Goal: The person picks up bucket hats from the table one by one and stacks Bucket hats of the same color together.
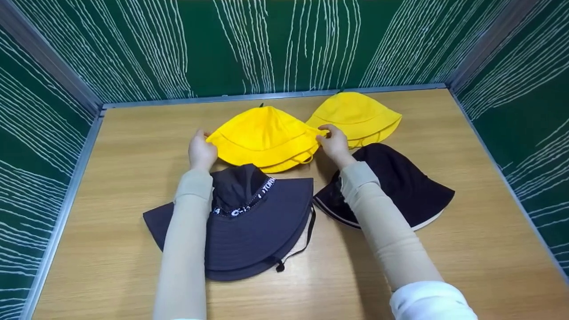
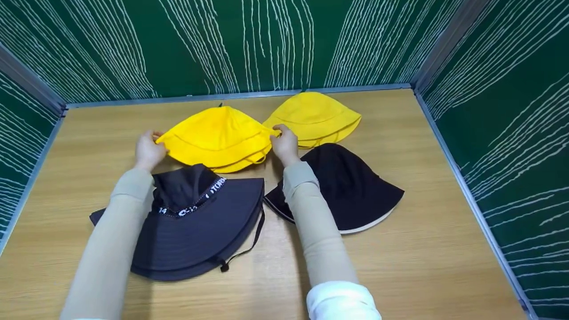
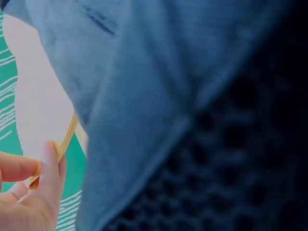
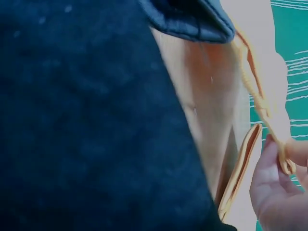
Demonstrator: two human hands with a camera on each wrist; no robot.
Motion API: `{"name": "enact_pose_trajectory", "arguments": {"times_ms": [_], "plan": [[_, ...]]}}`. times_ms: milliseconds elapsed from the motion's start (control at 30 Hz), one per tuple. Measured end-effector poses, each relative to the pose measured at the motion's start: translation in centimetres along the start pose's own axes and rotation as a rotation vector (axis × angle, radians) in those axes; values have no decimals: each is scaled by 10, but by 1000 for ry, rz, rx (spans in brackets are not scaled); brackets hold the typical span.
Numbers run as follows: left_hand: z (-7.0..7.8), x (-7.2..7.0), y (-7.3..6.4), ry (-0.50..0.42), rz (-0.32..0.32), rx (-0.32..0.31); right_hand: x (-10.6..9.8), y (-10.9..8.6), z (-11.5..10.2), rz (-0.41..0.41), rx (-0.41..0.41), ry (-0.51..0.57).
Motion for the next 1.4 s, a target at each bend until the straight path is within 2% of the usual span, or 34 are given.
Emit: {"name": "enact_pose_trajectory", "arguments": {"times_ms": [200,433,633,800,867,1000,1100,1200,1267,1400], "plan": [[-7,2,2,13,-29,-57,4,1,2,-39,13,3],[-15,2,4,16,-59,-101,9,-1,7,-172,59,55],[-16,0,1,27,-110,-86,10,-4,10,-258,40,85],[-14,-6,-3,69,-108,-54,1,-6,7,-283,17,91],[-12,-10,-5,55,-107,-49,-5,-7,4,-290,-6,103],[-5,-19,-10,-41,-123,-56,-23,-6,-2,-278,-32,57],[1,-25,-15,-103,-129,-49,-40,-4,-4,-265,2,10],[8,-26,-21,-145,-123,-15,-58,-3,-2,-230,47,3],[11,-23,-26,-181,-113,17,-70,-2,2,-162,76,2],[16,-13,-39,-289,-65,109,-92,2,17,67,125,74]]}}
Point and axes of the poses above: each hand's wrist, its own y-axis towards the middle knuckle, its own x-axis out of the palm, z = x × y, the point moved 2 cm from there along y, towards the middle knuckle, and after that the axes turned 3 degrees about -z, right-handed, at the moved point
